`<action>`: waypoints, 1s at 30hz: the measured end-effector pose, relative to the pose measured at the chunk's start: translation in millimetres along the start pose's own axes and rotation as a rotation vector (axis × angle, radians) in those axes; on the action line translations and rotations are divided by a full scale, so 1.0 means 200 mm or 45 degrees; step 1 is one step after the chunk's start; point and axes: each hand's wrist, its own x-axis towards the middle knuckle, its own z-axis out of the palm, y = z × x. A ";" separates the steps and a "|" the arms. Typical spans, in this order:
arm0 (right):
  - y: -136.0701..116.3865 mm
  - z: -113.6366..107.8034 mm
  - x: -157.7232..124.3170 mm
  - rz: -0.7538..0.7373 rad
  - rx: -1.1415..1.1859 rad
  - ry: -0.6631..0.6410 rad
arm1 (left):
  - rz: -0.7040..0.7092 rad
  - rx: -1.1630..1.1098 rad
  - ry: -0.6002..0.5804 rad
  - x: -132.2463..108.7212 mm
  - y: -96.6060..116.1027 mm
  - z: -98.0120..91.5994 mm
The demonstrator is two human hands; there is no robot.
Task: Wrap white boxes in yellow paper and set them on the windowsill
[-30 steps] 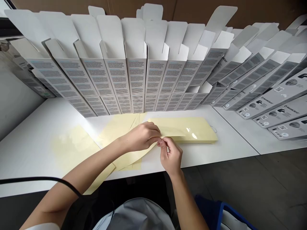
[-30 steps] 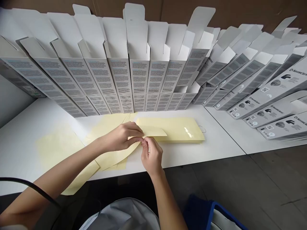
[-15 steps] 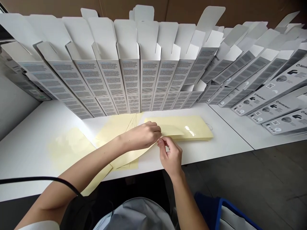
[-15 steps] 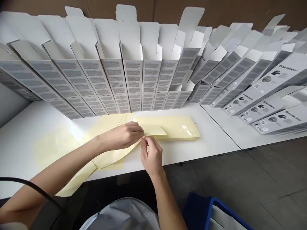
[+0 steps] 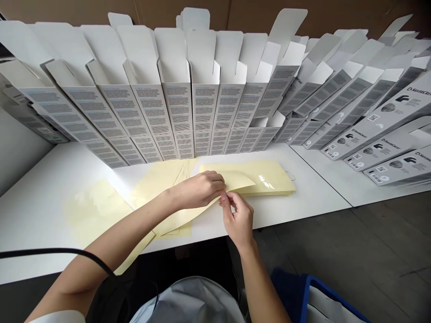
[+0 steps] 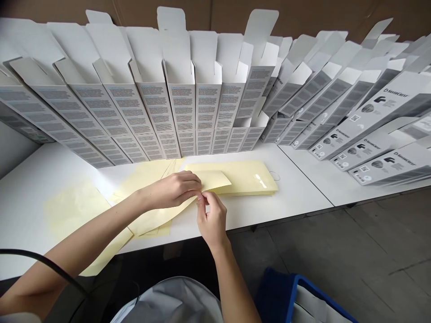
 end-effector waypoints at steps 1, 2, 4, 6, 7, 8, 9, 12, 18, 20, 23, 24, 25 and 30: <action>0.00 0.00 0.00 -0.003 -0.002 -0.001 | -0.008 -0.029 0.011 0.00 -0.01 0.01; 0.00 0.00 0.00 -0.006 -0.001 -0.002 | -0.017 -0.057 0.022 0.00 -0.01 0.01; 0.01 0.00 -0.01 0.000 0.012 0.001 | -0.043 -0.108 0.035 0.00 -0.03 0.03; 0.02 0.00 -0.02 0.035 0.036 0.009 | -0.075 -0.147 0.039 0.00 -0.04 0.04; 0.02 0.00 -0.02 0.069 0.057 0.013 | -0.095 -0.160 0.048 0.00 -0.04 0.04; 0.03 0.00 -0.03 0.115 0.088 0.016 | -0.120 -0.170 0.064 0.01 -0.04 0.05; 0.04 0.00 -0.03 0.176 0.129 0.020 | -0.150 -0.180 0.091 0.01 -0.05 0.06; 0.07 0.00 -0.05 0.394 0.261 0.046 | -0.264 -0.243 0.223 0.03 -0.07 0.08; 0.13 -0.07 -0.05 0.591 -0.054 0.132 | -0.300 -0.187 0.559 0.03 -0.14 0.15; 0.14 -0.10 -0.03 0.573 -0.243 0.161 | -0.208 -0.019 0.634 0.03 -0.13 0.17; 0.11 -0.12 0.00 0.692 0.112 0.120 | 0.004 0.308 0.708 0.02 -0.09 0.19; 0.10 -0.12 0.02 0.758 0.332 0.090 | 0.083 0.413 0.716 0.02 -0.07 0.19; 0.08 -0.11 0.03 0.818 0.538 0.069 | 0.157 0.510 0.719 0.01 -0.05 0.19; 0.02 -0.07 0.11 0.939 0.960 0.087 | 0.397 0.794 0.691 -0.02 0.02 0.16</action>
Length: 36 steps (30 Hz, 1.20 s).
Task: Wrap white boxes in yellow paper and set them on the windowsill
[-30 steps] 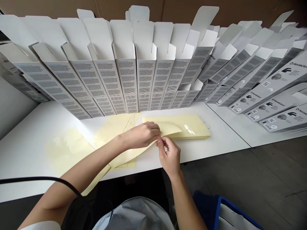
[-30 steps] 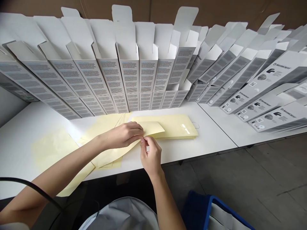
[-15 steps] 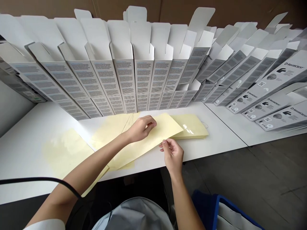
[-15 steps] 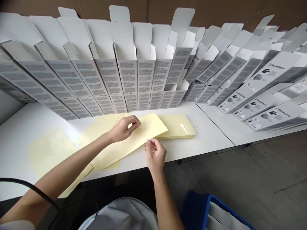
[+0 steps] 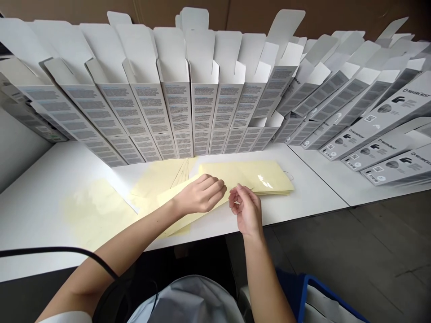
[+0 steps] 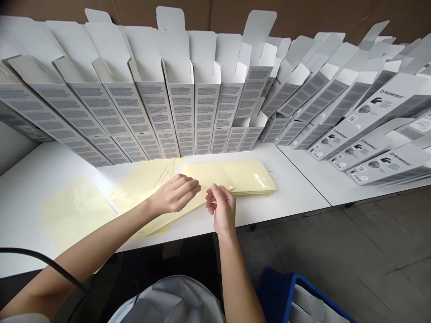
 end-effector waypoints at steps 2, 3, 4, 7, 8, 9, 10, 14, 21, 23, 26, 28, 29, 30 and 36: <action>-0.01 0.02 0.01 0.020 0.017 -0.016 | 0.061 0.036 -0.020 -0.01 0.00 -0.02; -0.01 0.02 0.01 0.028 0.015 -0.028 | 0.085 0.051 -0.028 -0.02 0.00 -0.02; -0.01 0.03 0.01 0.036 0.009 -0.043 | 0.107 0.065 -0.033 -0.03 0.00 -0.03; 0.00 0.04 0.02 0.071 -0.020 -0.102 | 0.151 0.099 -0.044 -0.07 -0.01 -0.04; 0.00 0.04 0.02 0.084 -0.034 -0.126 | 0.162 0.112 -0.046 -0.08 -0.01 -0.05; 0.00 0.05 0.02 0.095 -0.050 -0.147 | 0.171 0.123 -0.045 -0.09 -0.02 -0.06; 0.00 0.06 0.02 0.101 -0.068 -0.164 | 0.179 0.132 -0.043 -0.10 -0.02 -0.06; 0.01 0.09 0.01 0.099 -0.142 -0.214 | 0.182 0.141 -0.030 -0.15 -0.03 -0.09; 0.06 0.19 0.04 -0.059 -0.392 -0.312 | 0.109 0.209 -0.068 -0.28 -0.07 -0.19; 0.07 0.28 0.05 -0.151 -0.519 -0.351 | 0.051 0.239 -0.082 -0.35 -0.09 -0.24; 0.08 0.46 0.06 -0.315 -0.674 -0.410 | -0.129 0.258 -0.080 -0.48 -0.13 -0.32; 0.10 0.61 0.05 -0.433 -0.724 -0.459 | -0.349 0.214 -0.048 -0.58 -0.15 -0.39; 0.11 0.69 0.05 -0.489 -0.731 -0.488 | -0.489 0.165 -0.004 -0.63 -0.16 -0.42; 0.12 0.77 0.04 -0.535 -0.731 -0.520 | -0.643 0.097 0.061 -0.68 -0.17 -0.45; 0.26 1.22 0.03 -0.544 -0.587 -0.791 | -1.829 -0.287 0.568 -0.98 -0.26 -0.68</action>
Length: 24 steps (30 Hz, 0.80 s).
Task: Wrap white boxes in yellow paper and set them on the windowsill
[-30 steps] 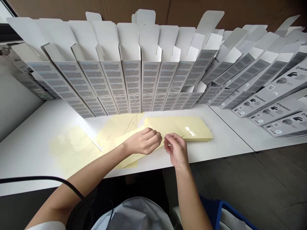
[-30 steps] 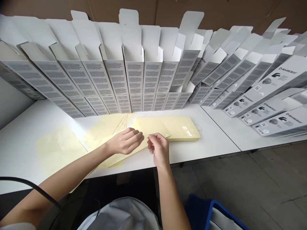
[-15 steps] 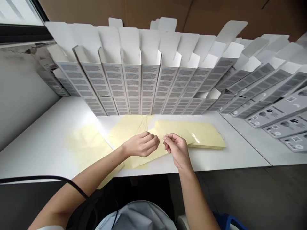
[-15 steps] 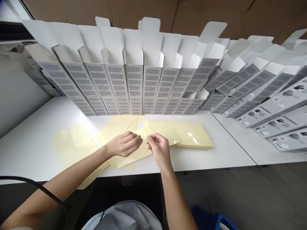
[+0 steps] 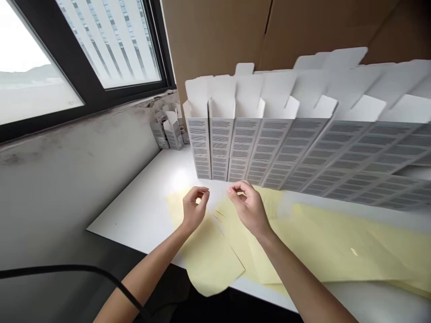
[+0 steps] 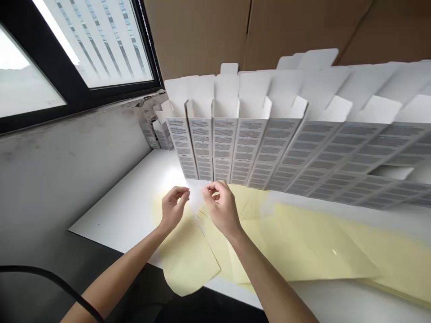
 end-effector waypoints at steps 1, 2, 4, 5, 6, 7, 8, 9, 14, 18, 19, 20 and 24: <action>0.00 0.07 0.04 0.030 0.066 -0.046 | -0.168 -0.046 0.056 0.03 -0.04 -0.05; 0.01 0.15 0.09 0.074 0.132 -0.087 | -0.294 -0.084 0.104 0.07 -0.07 -0.10; 0.03 0.32 0.17 0.174 0.260 -0.152 | -0.444 -0.130 0.183 0.16 -0.15 -0.19; 0.05 0.41 0.21 0.216 0.325 -0.176 | -0.490 -0.144 0.217 0.21 -0.18 -0.23; 0.08 0.51 0.25 0.253 0.394 -0.198 | -0.529 -0.159 0.248 0.26 -0.21 -0.27; 0.10 0.60 0.29 0.287 0.460 -0.207 | -0.561 -0.176 0.280 0.31 -0.25 -0.30; 0.14 0.70 0.33 0.319 0.519 -0.197 | -0.584 -0.189 0.312 0.36 -0.28 -0.33; 0.17 0.79 0.38 0.346 0.568 -0.180 | -0.601 -0.196 0.348 0.41 -0.32 -0.35; 0.31 1.19 0.67 0.363 0.686 0.022 | -0.662 -0.176 0.487 0.68 -0.55 -0.42; 0.39 1.39 0.96 0.429 0.730 0.212 | -0.695 -0.104 0.500 0.95 -0.73 -0.44; 0.41 1.43 1.03 0.439 0.730 0.245 | -0.700 -0.081 0.506 1.02 -0.77 -0.44; 0.43 1.47 1.10 0.444 0.729 0.275 | -0.700 -0.057 0.516 1.09 -0.81 -0.44; 0.55 1.57 1.33 0.460 0.719 0.363 | -0.650 0.013 0.561 1.33 -0.92 -0.40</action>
